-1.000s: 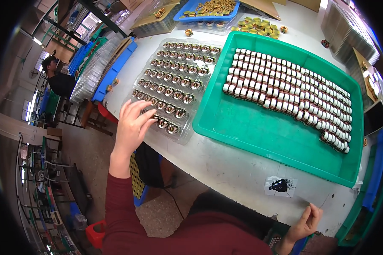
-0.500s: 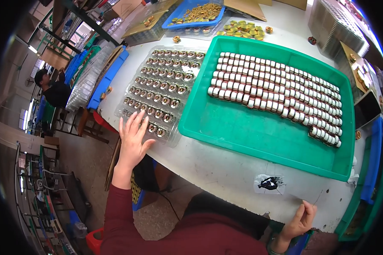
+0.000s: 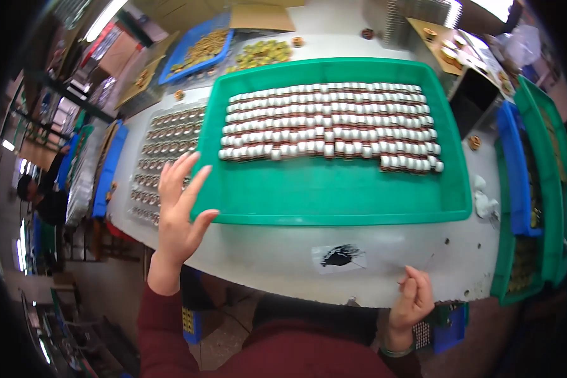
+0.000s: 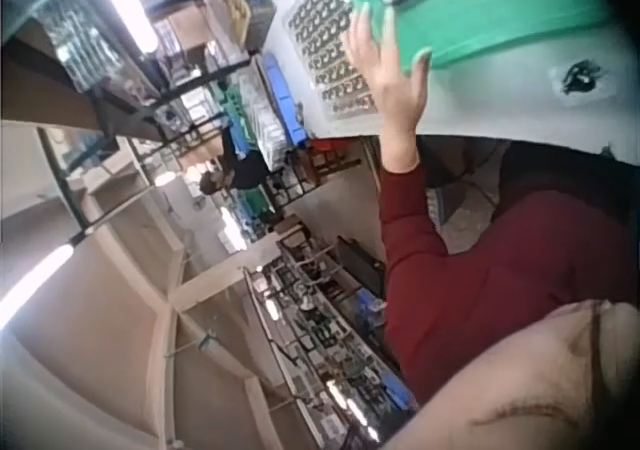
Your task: The recorder is winding copper wire around metal ring-shaped cores to create coils.
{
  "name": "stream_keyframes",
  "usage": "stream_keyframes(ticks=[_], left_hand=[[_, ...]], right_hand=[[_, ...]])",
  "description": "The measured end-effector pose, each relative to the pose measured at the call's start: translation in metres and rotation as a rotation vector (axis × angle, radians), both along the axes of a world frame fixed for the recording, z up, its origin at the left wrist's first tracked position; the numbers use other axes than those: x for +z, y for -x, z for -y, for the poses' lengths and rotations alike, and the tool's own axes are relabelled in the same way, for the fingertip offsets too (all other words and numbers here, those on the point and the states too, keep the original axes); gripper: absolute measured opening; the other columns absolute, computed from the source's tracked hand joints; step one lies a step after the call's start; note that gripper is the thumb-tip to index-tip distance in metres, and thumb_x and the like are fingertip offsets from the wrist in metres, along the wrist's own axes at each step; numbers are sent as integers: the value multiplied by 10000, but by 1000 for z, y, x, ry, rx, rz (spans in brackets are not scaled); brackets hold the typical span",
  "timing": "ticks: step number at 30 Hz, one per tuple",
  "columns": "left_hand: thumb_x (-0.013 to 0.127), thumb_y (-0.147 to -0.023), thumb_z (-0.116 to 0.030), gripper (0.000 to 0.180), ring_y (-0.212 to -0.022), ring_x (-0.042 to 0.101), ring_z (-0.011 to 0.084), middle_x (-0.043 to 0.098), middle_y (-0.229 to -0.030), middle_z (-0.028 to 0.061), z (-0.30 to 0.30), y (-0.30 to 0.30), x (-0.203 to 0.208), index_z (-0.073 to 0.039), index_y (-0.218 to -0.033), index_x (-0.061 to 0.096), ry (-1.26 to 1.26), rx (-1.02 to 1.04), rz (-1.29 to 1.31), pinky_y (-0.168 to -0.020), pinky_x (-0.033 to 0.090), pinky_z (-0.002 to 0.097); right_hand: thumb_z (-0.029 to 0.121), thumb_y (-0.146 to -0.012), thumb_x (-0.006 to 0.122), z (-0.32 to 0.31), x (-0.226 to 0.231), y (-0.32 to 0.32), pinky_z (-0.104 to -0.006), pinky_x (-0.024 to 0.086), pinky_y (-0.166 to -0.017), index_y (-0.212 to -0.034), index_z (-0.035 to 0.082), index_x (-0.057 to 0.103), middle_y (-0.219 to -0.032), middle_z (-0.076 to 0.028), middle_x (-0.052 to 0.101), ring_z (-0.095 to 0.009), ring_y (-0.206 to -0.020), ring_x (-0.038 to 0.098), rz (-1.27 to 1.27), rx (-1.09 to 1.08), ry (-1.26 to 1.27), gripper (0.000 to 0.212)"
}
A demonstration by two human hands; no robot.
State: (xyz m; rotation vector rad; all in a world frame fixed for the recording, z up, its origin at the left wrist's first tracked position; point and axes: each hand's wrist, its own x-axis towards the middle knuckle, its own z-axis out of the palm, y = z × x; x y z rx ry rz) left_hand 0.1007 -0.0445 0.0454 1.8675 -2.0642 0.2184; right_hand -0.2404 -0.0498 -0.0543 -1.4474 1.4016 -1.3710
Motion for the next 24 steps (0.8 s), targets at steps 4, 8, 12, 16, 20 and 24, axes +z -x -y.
stream_keyframes(ticks=[4,8,12,16,20,24], left_hand=[[601,-762,-271,387,-1203,382,266,457,-1245,92,71,49,12,-54,-1081,565,-8,-332,21,-1035,226,447],[550,-766,-209,241,-1095,437,261,504,-1106,88,129,99,-6,-75,-965,577,34,-667,141,-1010,279,420],[538,-742,-141,85,-845,468,214,490,-886,66,173,134,-45,-97,-812,558,162,-903,428,-880,364,341],[519,-754,-144,49,-752,446,189,477,-833,50,182,137,-50,-114,-783,544,226,-949,584,-767,386,295],[516,-759,-146,45,-747,451,179,479,-826,44,183,128,-46,-116,-780,542,241,-972,651,-748,388,284],[510,-771,-151,54,-735,463,173,479,-817,39,188,127,-43,-114,-788,545,265,-1016,669,-717,395,271]], right_hand=[[-29,-762,475,1,9,-9,-222,390,-523,-895,-21,627,-750,-92,575,-146,-581,506,40,36,29,202],[-59,-745,499,1,10,-5,-232,405,-535,-901,-13,630,-742,-93,585,-153,-588,515,42,69,90,210],[-53,-747,479,1,10,-7,-219,396,-541,-861,-20,629,-716,-79,562,-137,-573,480,11,89,106,191],[-57,-747,526,1,7,-4,-213,373,-509,-906,-1,639,-717,-69,576,-137,-565,483,42,129,134,202],[-63,-746,524,1,9,-3,-207,353,-495,-906,-3,640,-706,-65,569,-126,-554,461,57,126,143,206],[-66,-745,521,4,9,-3,-202,338,-485,-905,-4,640,-696,-63,563,-119,-540,439,73,129,160,208]])
